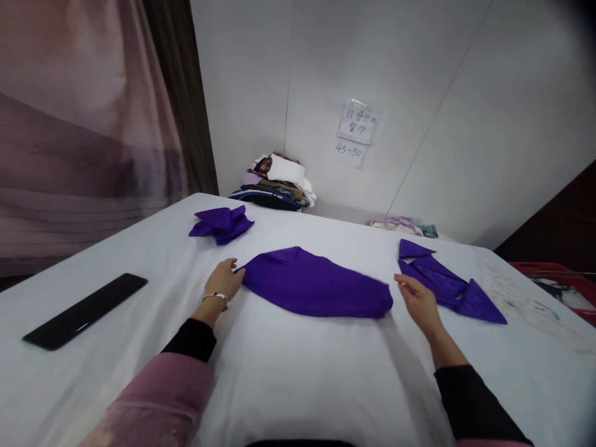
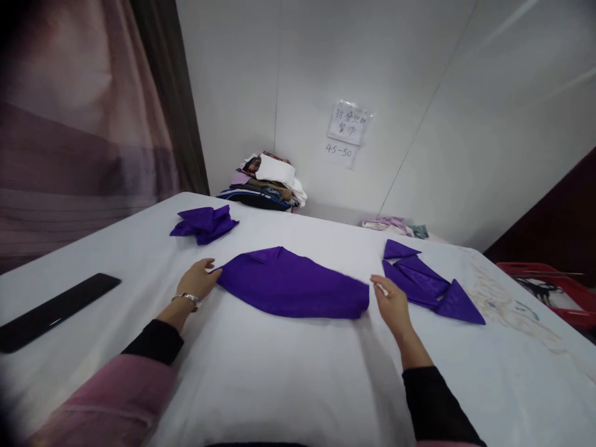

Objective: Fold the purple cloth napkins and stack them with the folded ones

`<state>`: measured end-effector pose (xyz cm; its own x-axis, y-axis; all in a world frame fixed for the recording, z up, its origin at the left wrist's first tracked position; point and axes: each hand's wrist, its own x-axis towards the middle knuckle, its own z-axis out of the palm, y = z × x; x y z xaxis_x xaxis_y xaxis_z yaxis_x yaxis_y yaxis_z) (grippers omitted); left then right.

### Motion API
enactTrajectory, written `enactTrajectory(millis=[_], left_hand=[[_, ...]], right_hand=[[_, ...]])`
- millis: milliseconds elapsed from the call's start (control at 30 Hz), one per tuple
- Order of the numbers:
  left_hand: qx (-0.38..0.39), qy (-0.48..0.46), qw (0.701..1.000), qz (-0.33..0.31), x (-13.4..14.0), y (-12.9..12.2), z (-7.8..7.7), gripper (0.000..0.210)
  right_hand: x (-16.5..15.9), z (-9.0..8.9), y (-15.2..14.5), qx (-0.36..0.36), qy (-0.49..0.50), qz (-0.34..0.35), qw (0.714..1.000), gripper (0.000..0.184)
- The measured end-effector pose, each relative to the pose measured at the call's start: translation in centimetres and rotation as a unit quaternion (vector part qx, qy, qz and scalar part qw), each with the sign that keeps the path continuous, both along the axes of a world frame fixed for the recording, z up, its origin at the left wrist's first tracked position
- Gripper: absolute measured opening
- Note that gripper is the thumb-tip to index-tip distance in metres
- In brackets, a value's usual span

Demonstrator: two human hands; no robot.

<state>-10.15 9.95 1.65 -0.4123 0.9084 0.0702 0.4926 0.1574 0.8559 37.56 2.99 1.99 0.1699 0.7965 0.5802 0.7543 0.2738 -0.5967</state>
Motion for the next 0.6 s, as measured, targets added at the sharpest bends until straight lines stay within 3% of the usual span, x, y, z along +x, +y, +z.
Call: enactTrajectory(millis=[67, 133, 267, 400, 500, 600], left_hand=[[0.046, 0.172, 0.983, -0.036, 0.2, -0.4, -0.2, 0.032], [0.085, 0.266, 0.956, -0.089, 0.9, -0.7, -0.6, 0.033], [0.111, 0.323, 0.918, -0.2, 2.8, -1.1, -1.9, 0.03], [0.029, 0.385, 0.903, -0.191, 3.3, -0.5, -2.5, 0.03], [-0.036, 0.41, 0.892, -0.187, 3.2, -0.2, -1.9, 0.024], [-0.056, 0.416, 0.882, -0.213, 3.3, -1.5, -1.0, 0.023]], right_hand=[[-1.9, -1.8, -1.2, -0.029, -0.01, 0.045, 0.999, 0.025], [-3.8, -2.9, -2.5, -0.061, -0.046, 0.078, 0.994, 0.025], [-6.0, -4.4, -5.3, -0.09, -0.15, 0.097, 0.98, 0.027], [-6.0, -5.9, -6.3, -0.071, -0.238, 0.106, 0.963, 0.026], [-5.1, -5.7, -5.3, -0.06, -0.267, 0.082, 0.958, 0.025], [-3.5, -3.8, -4.0, -0.045, -0.295, 0.074, 0.952, 0.027]])
